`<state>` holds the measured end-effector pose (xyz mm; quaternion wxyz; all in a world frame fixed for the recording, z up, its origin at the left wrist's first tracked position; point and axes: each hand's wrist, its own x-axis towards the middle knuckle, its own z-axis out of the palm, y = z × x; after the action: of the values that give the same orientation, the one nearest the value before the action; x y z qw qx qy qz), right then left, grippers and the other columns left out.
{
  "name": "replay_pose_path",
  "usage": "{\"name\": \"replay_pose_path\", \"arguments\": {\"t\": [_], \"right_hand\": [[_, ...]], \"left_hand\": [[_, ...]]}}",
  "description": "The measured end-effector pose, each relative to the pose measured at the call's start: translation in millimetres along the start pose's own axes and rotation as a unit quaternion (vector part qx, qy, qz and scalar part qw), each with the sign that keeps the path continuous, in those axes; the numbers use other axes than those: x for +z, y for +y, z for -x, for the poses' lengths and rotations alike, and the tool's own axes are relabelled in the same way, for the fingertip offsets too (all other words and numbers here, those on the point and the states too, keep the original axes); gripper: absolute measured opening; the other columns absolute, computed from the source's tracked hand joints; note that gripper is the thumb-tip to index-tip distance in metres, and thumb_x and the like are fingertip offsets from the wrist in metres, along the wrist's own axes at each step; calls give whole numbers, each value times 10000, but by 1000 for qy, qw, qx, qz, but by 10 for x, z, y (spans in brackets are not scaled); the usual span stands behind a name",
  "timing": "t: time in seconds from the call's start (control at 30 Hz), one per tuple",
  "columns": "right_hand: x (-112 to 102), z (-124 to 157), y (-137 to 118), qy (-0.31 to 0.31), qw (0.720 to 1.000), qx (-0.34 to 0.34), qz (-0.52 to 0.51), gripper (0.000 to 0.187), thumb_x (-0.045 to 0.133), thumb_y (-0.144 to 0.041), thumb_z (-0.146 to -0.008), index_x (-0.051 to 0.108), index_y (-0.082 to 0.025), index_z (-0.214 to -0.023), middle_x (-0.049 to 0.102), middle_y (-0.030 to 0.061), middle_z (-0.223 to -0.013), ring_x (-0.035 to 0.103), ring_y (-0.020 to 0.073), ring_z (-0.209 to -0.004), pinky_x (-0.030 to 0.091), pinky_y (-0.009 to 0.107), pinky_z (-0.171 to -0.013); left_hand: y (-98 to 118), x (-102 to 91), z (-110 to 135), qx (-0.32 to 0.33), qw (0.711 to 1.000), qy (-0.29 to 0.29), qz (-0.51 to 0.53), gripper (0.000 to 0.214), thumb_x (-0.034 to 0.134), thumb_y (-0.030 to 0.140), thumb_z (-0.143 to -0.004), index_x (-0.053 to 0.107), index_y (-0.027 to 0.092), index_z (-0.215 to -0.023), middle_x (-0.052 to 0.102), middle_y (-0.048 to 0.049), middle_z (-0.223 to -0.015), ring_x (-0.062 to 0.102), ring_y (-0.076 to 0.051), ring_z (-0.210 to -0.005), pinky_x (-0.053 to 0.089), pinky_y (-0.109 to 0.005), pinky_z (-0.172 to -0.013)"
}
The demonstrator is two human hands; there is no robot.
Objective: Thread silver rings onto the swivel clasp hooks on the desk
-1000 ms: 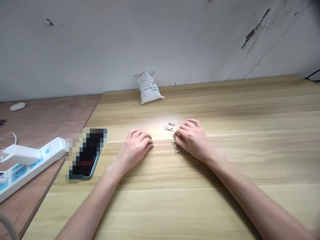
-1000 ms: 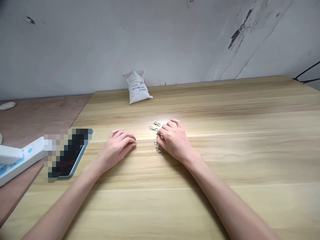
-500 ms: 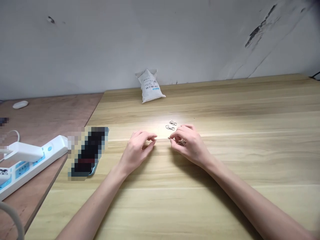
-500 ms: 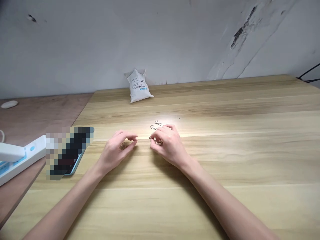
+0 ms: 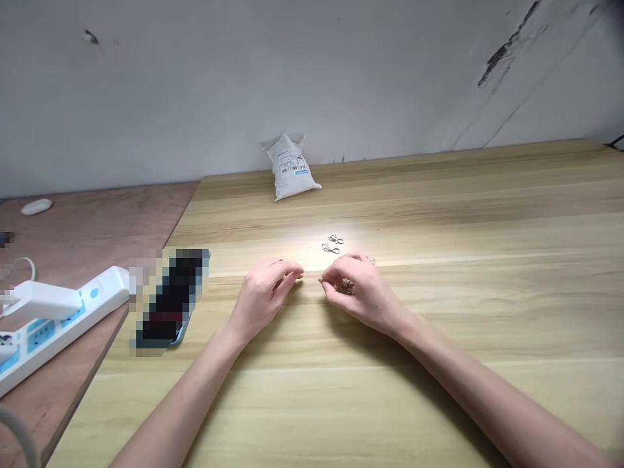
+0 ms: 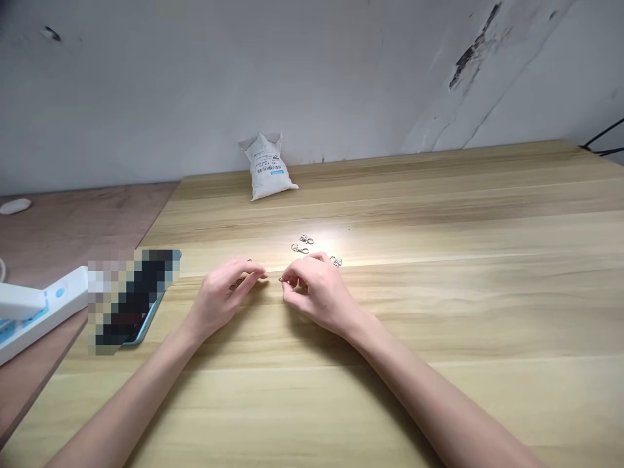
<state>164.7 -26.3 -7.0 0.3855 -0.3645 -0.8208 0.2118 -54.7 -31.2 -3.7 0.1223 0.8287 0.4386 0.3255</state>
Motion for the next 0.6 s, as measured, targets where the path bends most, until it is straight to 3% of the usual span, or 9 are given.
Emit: {"name": "replay_pose_path", "arguments": {"t": [0.2, 0.33, 0.6], "right_hand": [[-5, -1, -4, -6, 1000, 6, -2, 90, 543, -127, -824, 537, -201, -775, 600, -32, -686, 544, 112, -623, 392, 343, -826], [-5, -8, -20, -5, 1000, 8, -6, 91, 538, -126, -820, 533, -201, -770, 598, -34, -678, 542, 110, -615, 392, 339, -823], [7, 3, -35, -9, 1000, 15, -20, 98, 535, -127, -822, 529, -204, -762, 602, -31, -677, 533, 114, -623, 396, 335, -826]], "left_hand": [[-17, 17, 17, -13, 1000, 3, 7, 177, 547, 220, -943, 616, 204, -1104, 709, -33, -955, 669, -151, -856, 531, -272, -764], [-9, 6, 0, 11, 1000, -13, 4, 188, 487, 154, -957, 630, 197, -1072, 693, -43, -957, 648, -154, -895, 516, -275, -787], [6, -28, -22, 44, 998, 39, 8, 172, 524, 105, -917, 662, 189, -977, 709, -46, -933, 636, -169, -883, 509, -307, -793]]}}
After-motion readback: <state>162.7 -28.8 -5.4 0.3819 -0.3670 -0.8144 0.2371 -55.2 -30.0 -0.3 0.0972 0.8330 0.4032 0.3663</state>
